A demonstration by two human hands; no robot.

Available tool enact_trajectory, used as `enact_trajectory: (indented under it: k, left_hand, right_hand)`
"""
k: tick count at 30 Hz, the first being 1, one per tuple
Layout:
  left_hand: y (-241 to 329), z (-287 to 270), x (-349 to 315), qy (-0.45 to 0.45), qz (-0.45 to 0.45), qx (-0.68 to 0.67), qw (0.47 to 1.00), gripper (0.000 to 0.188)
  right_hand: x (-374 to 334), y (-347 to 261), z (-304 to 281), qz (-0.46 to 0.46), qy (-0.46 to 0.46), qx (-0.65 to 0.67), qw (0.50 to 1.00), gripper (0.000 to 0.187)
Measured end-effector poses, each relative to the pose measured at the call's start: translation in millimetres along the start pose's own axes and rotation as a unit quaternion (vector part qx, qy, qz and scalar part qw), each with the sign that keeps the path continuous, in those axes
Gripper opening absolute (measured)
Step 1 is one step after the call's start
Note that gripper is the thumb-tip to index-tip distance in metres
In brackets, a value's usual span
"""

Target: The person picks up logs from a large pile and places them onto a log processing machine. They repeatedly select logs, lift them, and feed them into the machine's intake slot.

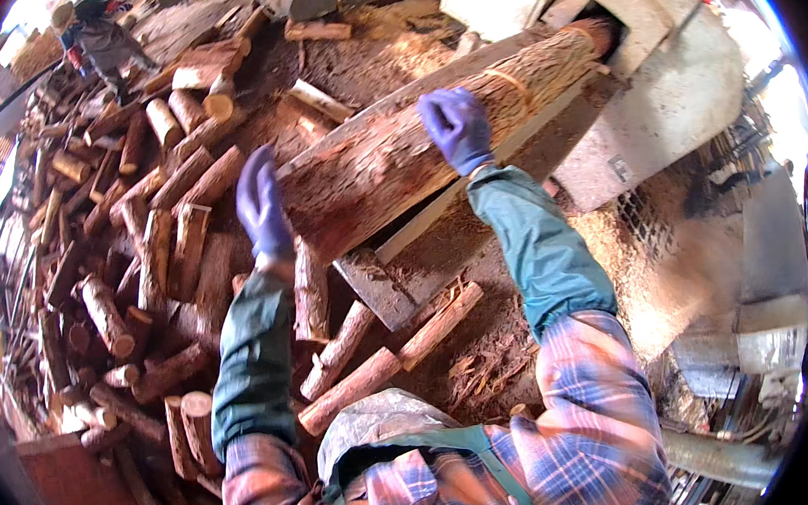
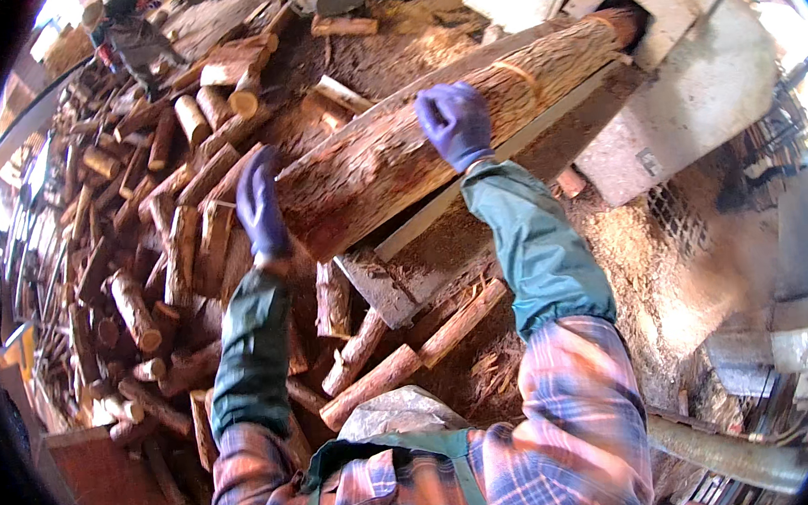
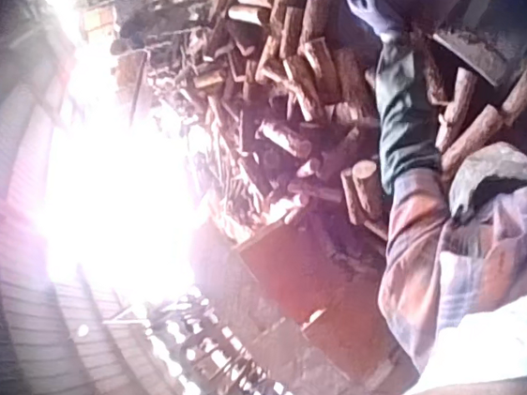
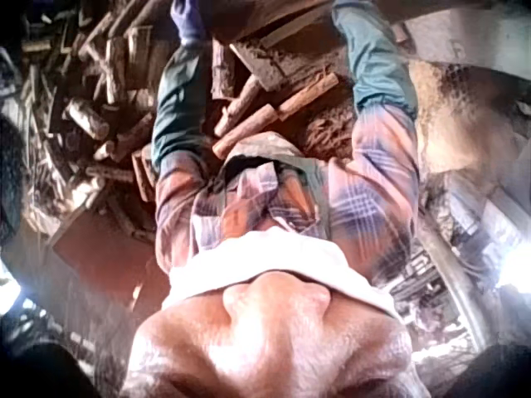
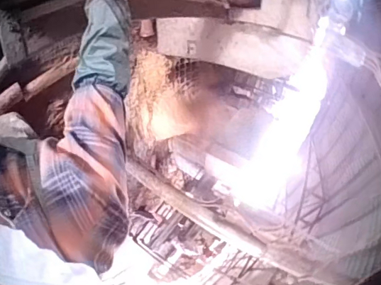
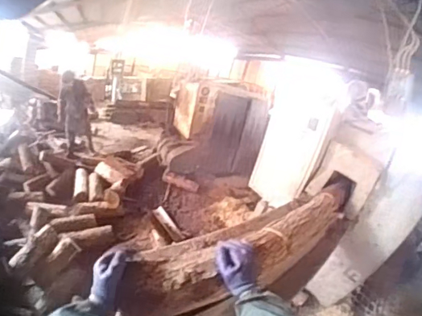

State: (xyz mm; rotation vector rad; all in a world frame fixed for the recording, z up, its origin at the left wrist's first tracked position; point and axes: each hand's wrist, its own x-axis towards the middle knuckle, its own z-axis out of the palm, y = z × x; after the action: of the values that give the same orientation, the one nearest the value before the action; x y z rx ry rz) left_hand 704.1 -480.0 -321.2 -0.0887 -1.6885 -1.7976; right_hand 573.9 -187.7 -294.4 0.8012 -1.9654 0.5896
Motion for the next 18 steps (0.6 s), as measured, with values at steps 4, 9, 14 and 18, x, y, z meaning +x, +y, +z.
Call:
enact_trajectory:
  k: [4, 9, 14, 18]
  left_hand:
    - [-37.1, 9.9, -10.6, 0.062, -0.055, -0.107, 0.991, 0.032]
    - [-7.8, 54.9, -33.2, 0.040, -0.031, -0.116, 0.992, 0.032]
    - [-34.3, 62.2, -31.0, 0.048, -0.030, -0.149, 0.987, 0.028]
    - [2.6, 30.5, -48.4, -0.016, 0.188, 0.196, 0.962, 0.012]
  right_hand:
    - [-4.5, 17.8, 5.2, 0.036, 0.009, 0.041, 0.998, 0.014]
    - [-23.2, 52.4, -20.1, 0.002, -0.020, 0.017, 1.000, 0.009]
    - [-18.0, 67.3, -6.1, 0.025, -0.077, 0.011, 0.997, 0.015]
    - [-25.9, 70.2, 26.2, 0.048, -0.084, 0.056, 0.994, 0.021]
